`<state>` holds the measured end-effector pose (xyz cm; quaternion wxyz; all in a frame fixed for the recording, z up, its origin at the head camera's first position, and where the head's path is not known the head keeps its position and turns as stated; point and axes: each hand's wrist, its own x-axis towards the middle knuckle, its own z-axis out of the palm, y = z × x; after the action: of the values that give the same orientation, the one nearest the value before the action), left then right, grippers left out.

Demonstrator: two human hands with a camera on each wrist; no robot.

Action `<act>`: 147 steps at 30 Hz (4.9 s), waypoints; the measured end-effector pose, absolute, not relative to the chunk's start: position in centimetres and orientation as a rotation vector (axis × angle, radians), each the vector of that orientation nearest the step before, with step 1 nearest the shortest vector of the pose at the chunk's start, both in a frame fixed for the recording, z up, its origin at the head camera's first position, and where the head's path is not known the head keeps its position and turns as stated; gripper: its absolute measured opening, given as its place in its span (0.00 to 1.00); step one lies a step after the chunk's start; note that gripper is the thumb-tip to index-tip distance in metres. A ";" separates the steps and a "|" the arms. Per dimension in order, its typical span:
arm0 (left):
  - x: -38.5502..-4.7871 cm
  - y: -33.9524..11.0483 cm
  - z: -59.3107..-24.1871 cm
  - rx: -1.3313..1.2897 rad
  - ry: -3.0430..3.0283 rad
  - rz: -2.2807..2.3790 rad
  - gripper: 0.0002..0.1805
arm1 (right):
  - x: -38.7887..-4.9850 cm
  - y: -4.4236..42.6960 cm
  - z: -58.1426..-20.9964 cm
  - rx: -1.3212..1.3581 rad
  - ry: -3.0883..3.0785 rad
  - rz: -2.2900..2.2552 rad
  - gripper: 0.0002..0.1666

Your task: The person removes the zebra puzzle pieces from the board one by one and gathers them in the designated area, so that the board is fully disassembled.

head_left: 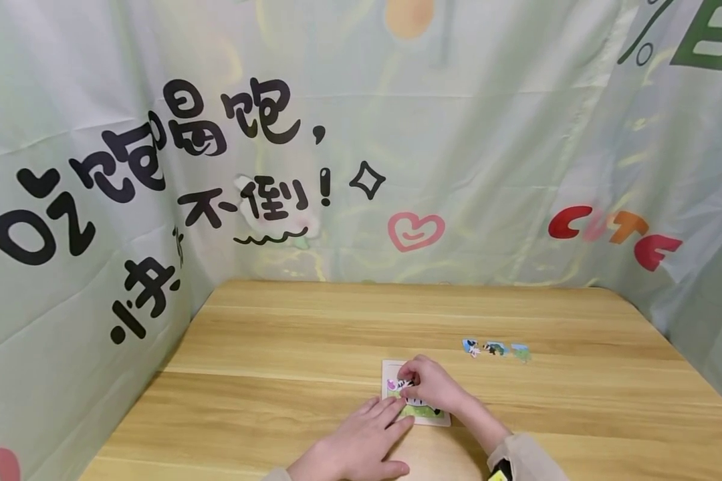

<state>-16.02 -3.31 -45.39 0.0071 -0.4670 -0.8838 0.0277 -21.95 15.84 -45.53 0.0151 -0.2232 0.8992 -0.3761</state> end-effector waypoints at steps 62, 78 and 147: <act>-15.7 -3.5 -44.9 -1.448 -2.788 0.057 0.36 | -22.4 25.3 -45.0 -0.070 2.592 -1.671 0.07; -15.6 -3.4 -44.7 -1.445 -2.788 0.073 0.36 | -22.6 28.7 -45.3 -0.187 2.908 -1.287 0.10; -15.8 -3.3 -44.7 -1.429 -2.800 0.084 0.35 | -21.7 20.5 -44.0 -0.397 2.691 -1.495 0.16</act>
<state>-15.79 -3.34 -44.73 -0.0017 -0.4543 -0.8904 0.0267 -21.66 20.52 -43.99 0.0189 -0.1280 0.8668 -0.4816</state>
